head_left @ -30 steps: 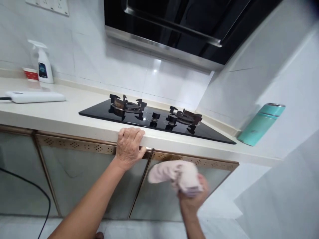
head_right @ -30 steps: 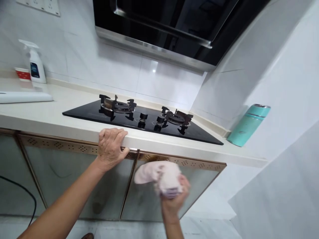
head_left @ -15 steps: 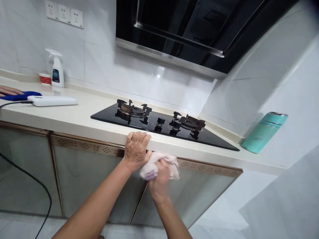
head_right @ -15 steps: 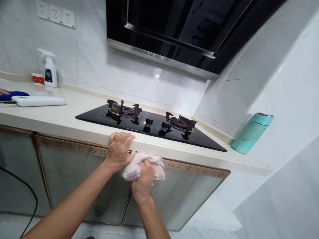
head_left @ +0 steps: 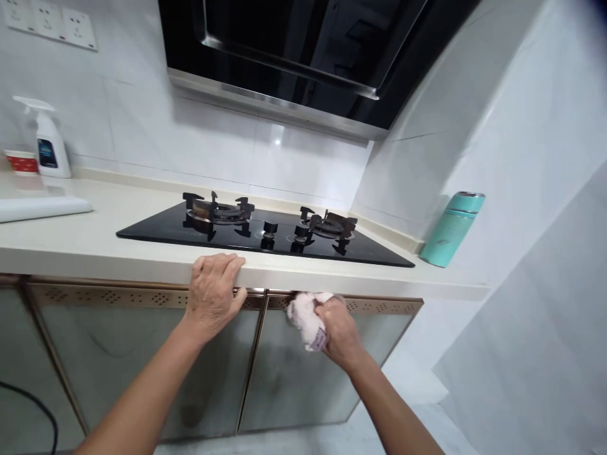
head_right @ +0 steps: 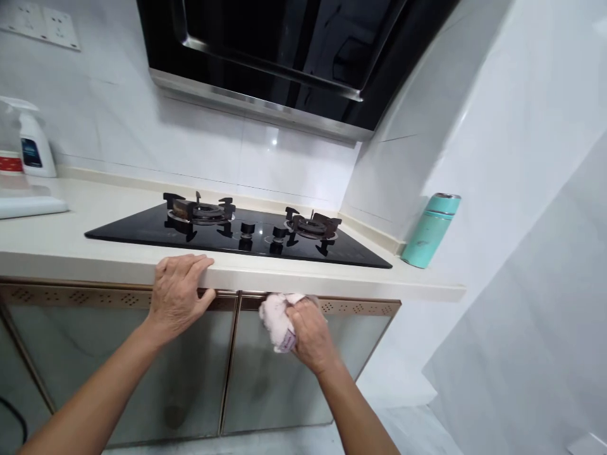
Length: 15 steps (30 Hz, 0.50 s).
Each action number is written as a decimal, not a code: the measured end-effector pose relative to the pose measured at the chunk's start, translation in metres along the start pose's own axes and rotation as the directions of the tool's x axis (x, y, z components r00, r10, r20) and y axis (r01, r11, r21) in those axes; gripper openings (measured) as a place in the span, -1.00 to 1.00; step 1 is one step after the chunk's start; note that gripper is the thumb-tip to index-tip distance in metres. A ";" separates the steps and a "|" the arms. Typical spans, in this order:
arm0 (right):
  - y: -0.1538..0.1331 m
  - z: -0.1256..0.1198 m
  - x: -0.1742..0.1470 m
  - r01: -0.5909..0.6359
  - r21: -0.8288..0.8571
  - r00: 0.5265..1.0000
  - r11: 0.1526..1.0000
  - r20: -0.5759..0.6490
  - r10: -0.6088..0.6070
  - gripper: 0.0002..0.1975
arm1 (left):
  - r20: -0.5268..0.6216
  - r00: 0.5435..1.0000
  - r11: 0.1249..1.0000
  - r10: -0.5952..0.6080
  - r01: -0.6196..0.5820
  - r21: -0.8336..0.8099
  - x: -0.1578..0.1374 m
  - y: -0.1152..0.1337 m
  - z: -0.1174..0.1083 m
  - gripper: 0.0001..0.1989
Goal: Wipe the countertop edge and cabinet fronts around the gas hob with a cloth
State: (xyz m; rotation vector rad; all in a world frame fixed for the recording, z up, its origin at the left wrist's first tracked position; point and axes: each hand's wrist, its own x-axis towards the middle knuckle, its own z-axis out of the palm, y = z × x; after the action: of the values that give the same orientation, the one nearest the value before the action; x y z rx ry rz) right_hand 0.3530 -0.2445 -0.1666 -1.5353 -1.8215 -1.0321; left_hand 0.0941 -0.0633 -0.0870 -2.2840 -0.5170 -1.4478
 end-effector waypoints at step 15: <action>0.147 -0.172 -0.133 -0.970 -0.236 0.092 0.054 -0.152 0.984 -0.57 | -0.077 0.997 0.999 0.025 -0.022 0.041 0.001 -0.004 0.014 -0.56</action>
State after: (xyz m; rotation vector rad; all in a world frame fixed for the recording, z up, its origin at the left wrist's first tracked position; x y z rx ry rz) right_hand 0.5114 -0.4530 -0.1454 -2.3631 -0.1550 -0.4557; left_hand 0.1031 -0.0533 -0.0911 -2.1859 -0.4895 -1.4948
